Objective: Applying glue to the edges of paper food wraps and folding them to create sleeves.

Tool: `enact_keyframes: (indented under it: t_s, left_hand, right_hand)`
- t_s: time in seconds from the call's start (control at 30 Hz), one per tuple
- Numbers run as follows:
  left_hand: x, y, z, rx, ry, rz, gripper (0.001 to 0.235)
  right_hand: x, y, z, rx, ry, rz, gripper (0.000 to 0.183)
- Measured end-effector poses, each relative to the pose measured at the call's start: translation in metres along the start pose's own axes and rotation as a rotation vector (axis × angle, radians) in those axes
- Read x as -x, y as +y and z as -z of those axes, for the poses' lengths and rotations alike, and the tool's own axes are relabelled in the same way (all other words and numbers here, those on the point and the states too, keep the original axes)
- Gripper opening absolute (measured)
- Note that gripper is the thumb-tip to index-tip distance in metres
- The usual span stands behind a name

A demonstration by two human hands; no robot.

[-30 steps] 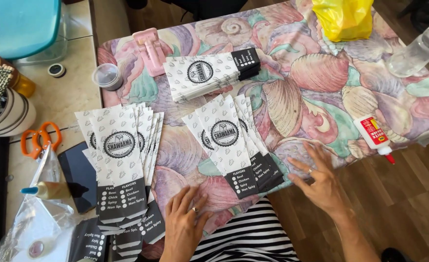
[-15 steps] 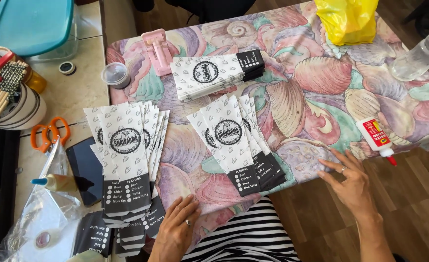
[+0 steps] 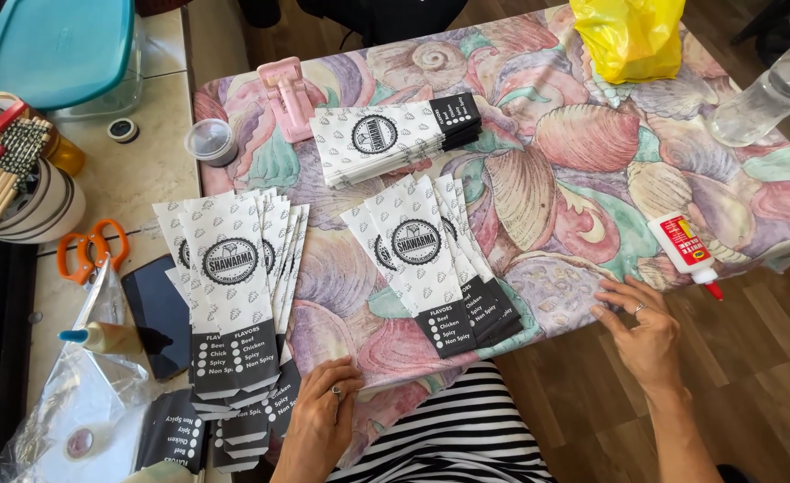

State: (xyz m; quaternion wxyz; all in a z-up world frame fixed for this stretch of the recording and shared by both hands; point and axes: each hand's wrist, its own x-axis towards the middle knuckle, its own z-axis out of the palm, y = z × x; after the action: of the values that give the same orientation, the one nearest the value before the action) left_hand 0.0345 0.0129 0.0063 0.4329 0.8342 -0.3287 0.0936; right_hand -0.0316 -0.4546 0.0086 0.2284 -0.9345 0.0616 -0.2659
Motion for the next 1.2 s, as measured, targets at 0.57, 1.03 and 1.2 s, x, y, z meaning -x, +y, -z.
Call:
enact_keyframes:
  t_s: [0.57,1.03,1.2]
  left_hand:
    - [0.002,-0.006,0.004,0.095,-0.036,0.114,0.009]
    - [0.004,0.0,0.015,0.093,-0.061,0.042,0.003]
    - [0.008,-0.001,0.011,0.039,-0.02,0.108,0.013]
  right_hand:
    - [-0.007,-0.001,0.011,-0.105,-0.077,-0.081,0.02]
    - [0.0,-0.009,0.012,-0.105,-0.066,-0.047,0.035]
    - [-0.001,-0.007,0.014,-0.179,-0.089,-0.138,0.03]
